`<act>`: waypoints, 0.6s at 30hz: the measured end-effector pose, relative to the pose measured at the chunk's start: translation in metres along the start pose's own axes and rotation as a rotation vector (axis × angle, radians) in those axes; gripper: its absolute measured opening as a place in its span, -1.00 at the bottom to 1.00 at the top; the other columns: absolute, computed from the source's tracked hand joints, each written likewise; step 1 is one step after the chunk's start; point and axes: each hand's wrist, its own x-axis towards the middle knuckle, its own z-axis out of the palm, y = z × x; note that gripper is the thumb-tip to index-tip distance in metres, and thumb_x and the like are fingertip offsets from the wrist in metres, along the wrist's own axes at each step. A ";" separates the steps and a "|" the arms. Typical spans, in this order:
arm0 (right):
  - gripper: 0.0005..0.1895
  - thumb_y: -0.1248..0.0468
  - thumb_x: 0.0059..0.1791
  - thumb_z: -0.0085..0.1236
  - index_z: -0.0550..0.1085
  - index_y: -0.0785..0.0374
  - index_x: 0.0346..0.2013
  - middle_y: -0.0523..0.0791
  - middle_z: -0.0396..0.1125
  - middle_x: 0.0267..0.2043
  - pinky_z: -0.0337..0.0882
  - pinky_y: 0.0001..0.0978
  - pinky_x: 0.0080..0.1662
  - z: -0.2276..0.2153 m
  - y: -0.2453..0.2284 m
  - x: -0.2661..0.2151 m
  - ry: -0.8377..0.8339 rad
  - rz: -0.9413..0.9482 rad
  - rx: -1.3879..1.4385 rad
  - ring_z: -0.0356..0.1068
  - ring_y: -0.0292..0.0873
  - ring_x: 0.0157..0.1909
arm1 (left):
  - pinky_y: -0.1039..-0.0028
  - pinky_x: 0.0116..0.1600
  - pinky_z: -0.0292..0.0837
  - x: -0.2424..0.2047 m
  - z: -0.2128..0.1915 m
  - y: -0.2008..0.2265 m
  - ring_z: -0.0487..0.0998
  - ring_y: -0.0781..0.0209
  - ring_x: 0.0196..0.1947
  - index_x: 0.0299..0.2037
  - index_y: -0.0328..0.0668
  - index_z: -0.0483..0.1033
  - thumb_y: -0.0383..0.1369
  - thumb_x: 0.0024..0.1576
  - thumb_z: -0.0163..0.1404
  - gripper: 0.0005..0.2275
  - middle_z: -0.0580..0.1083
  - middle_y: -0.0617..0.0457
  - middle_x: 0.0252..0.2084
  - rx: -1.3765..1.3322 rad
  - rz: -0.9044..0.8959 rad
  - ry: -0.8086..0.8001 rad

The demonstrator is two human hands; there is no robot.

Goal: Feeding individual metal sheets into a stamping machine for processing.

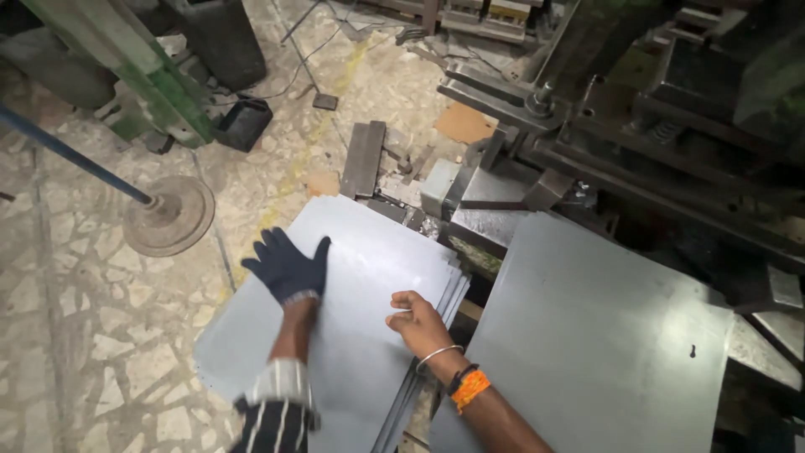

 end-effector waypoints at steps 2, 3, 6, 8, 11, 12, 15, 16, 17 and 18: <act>-0.45 0.36 -0.14 0.22 0.41 0.27 0.16 0.12 0.39 0.15 0.53 -0.28 0.04 0.001 -0.003 -0.002 -0.002 -0.002 0.017 0.47 -0.01 0.13 | 0.01 0.48 -0.12 0.041 0.015 -0.014 0.17 -0.09 0.45 0.49 -0.13 0.11 0.48 0.09 -0.40 -0.05 0.18 -0.10 0.49 -0.056 -0.005 -0.013; -0.45 0.36 -0.15 0.22 0.41 0.27 0.15 0.11 0.39 0.15 0.53 -0.30 0.04 -0.002 -0.003 -0.006 0.007 0.004 0.032 0.47 -0.03 0.13 | 0.07 0.43 0.01 0.058 0.025 -0.018 0.30 -0.07 0.37 0.46 -0.13 0.17 0.53 0.04 -0.36 -0.01 0.29 -0.09 0.42 -0.114 0.000 -0.036; -0.49 0.35 -0.14 0.19 0.44 0.27 0.12 0.09 0.44 0.09 0.54 -0.34 -0.02 -0.012 -0.009 -0.009 0.000 -0.007 0.024 0.51 -0.05 0.08 | 0.12 0.10 0.41 0.114 0.063 -0.037 0.57 -0.16 0.05 0.06 -0.16 0.51 0.53 -0.12 -0.08 -0.11 0.57 -0.12 0.00 -0.189 -0.033 -0.044; -0.49 0.34 -0.14 0.21 0.45 0.24 0.12 0.06 0.45 0.09 0.55 -0.36 -0.04 -0.016 0.001 -0.004 0.008 -0.002 0.037 0.52 -0.08 0.05 | 0.08 0.15 0.38 0.113 0.028 -0.045 0.55 -0.19 0.10 0.08 -0.24 0.52 0.44 -0.08 -0.02 -0.15 0.57 -0.18 0.03 -0.259 0.005 -0.097; -0.47 0.34 -0.14 0.26 0.44 0.24 0.14 0.07 0.41 0.14 0.57 -0.31 -0.05 -0.024 -0.003 -0.008 0.049 0.000 0.069 0.53 -0.05 0.04 | 0.07 0.12 0.42 0.133 0.001 -0.063 0.56 -0.24 0.10 -0.03 -0.23 0.62 0.37 0.01 0.00 -0.26 0.59 -0.22 -0.03 -0.353 0.096 -0.107; -0.43 0.33 -0.14 0.29 0.41 0.26 0.17 0.11 0.37 0.20 0.57 -0.24 -0.04 -0.025 -0.007 -0.014 0.079 0.005 0.093 0.52 0.01 0.06 | 0.08 0.04 0.47 0.143 -0.004 -0.073 0.58 -0.25 0.04 -0.15 -0.13 0.71 0.40 0.05 -0.04 -0.30 0.62 -0.19 -0.12 -0.371 0.145 -0.070; -0.16 0.30 -0.11 0.27 0.10 0.20 0.41 0.20 0.33 0.18 0.55 -0.23 0.04 -0.032 -0.055 -0.049 0.167 0.020 0.155 0.48 0.10 0.10 | 0.18 -0.03 0.48 0.146 -0.039 -0.082 0.60 -0.18 -0.02 -0.29 0.01 0.71 0.41 0.02 -0.01 -0.38 0.63 -0.09 -0.25 -0.426 0.151 -0.002; -0.16 0.30 -0.11 0.27 0.10 0.20 0.41 0.20 0.33 0.18 0.55 -0.23 0.04 -0.032 -0.053 -0.050 0.162 0.008 0.158 0.48 0.10 0.10 | 0.18 -0.03 0.48 0.122 -0.072 -0.075 0.60 -0.18 -0.02 -0.29 0.01 0.71 0.41 0.02 -0.01 -0.38 0.63 -0.09 -0.25 -0.425 0.150 0.011; -0.15 0.24 -0.12 0.24 0.06 0.24 0.39 0.13 0.20 0.30 0.54 -0.25 0.06 -0.034 -0.050 -0.053 0.178 -0.091 0.198 0.50 0.04 0.08 | 0.24 -0.10 0.50 0.097 -0.103 -0.066 0.56 -0.07 -0.21 -0.27 -0.24 0.66 0.18 0.06 0.05 -0.46 0.59 -0.13 -0.32 -0.666 0.090 -0.017; -0.15 0.19 -0.12 0.22 0.02 0.28 0.36 0.07 0.06 0.41 0.52 -0.26 0.07 -0.036 -0.047 -0.056 0.196 -0.189 0.239 0.51 -0.01 0.07 | 0.30 -0.17 0.51 0.072 -0.134 -0.057 0.52 0.03 -0.41 -0.24 -0.50 0.61 -0.05 0.10 0.14 -0.53 0.55 -0.18 -0.39 -0.907 0.029 -0.047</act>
